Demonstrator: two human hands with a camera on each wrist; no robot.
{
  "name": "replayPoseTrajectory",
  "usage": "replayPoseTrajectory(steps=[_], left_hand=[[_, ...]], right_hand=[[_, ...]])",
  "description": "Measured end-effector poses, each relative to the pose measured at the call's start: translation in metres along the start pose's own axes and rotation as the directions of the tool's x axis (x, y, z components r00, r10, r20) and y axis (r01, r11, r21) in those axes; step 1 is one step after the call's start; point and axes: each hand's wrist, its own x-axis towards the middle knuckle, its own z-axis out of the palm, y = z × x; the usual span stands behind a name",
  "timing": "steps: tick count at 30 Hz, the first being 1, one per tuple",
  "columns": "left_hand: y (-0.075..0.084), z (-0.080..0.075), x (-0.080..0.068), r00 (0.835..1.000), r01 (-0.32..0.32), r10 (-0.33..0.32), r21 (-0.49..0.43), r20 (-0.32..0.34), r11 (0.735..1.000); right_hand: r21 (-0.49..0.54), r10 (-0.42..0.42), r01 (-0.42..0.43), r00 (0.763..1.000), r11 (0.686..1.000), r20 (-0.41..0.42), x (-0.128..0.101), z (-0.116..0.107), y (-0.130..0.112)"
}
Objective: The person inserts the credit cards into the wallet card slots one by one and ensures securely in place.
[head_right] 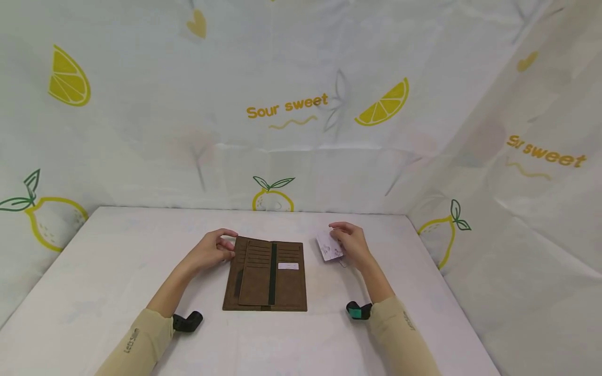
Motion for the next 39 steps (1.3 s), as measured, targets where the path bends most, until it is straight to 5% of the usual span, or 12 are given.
replayPoseTrajectory(steps=[8, 39], left_hand=[[0.001, -0.002, -0.001, 0.999, -0.031, 0.031, -0.014, 0.01, 0.999], [0.0, -0.001, 0.001, 1.0, -0.01, 0.01, -0.014, 0.017, 1.0]], right_hand=[[0.172, 0.031, -0.042, 0.998, 0.984, 0.063, 0.006, 0.028, -0.013], [0.296, 0.014, -0.069, 0.983, 0.953, 0.184, 0.008, 0.106, -0.024]])
